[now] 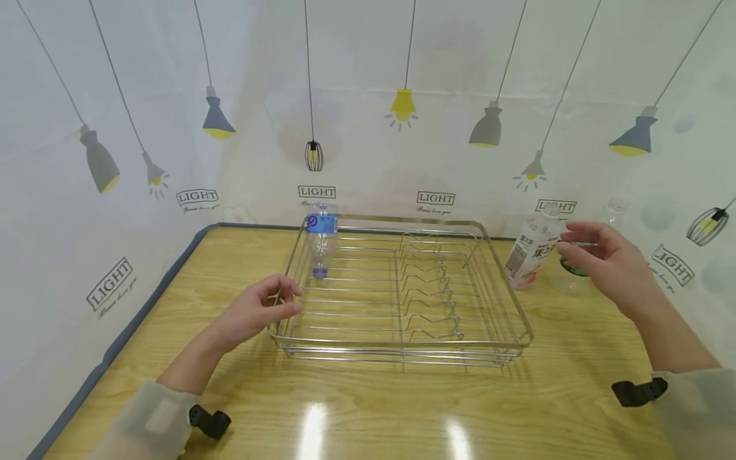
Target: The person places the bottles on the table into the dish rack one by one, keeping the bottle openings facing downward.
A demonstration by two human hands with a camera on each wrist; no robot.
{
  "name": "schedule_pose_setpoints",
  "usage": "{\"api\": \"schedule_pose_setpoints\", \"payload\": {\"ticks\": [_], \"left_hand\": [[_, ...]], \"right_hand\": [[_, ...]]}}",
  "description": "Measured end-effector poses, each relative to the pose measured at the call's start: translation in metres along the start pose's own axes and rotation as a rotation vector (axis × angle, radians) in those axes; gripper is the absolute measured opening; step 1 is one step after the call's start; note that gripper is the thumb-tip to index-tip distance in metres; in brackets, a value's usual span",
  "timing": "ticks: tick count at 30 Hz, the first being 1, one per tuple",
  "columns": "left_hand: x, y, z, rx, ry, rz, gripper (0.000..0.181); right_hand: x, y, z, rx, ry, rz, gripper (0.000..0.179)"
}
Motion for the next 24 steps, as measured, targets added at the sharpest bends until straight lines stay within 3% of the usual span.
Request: {"api": "schedule_pose_setpoints", "payload": {"ticks": [4,10,16,24], "left_hand": [[0.000,0.000,0.001,0.004,0.006,-0.002,0.022],[0.000,0.000,0.001,0.001,0.006,-0.002,0.022],[0.000,0.000,0.000,0.002,0.008,-0.003,0.021],[0.000,0.001,0.000,-0.002,0.006,-0.004,0.020]], "right_hand": [[-0.015,0.004,-0.025,0.037,0.017,-0.026,0.048],[-0.032,0.008,-0.055,0.124,0.085,-0.100,0.075],[-0.043,0.008,-0.077,0.196,0.056,-0.188,0.081],[-0.049,0.004,-0.101,0.279,0.058,-0.190,0.086]]}}
Point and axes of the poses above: each hand's wrist, its own y-axis away from the middle knuckle, its own x-axis out of the palm, z = x × y, the point moved 3 cm from there along -y, towards the middle knuckle, and after that the axes turned 4 degrees about -y, right-handed, at the moved point
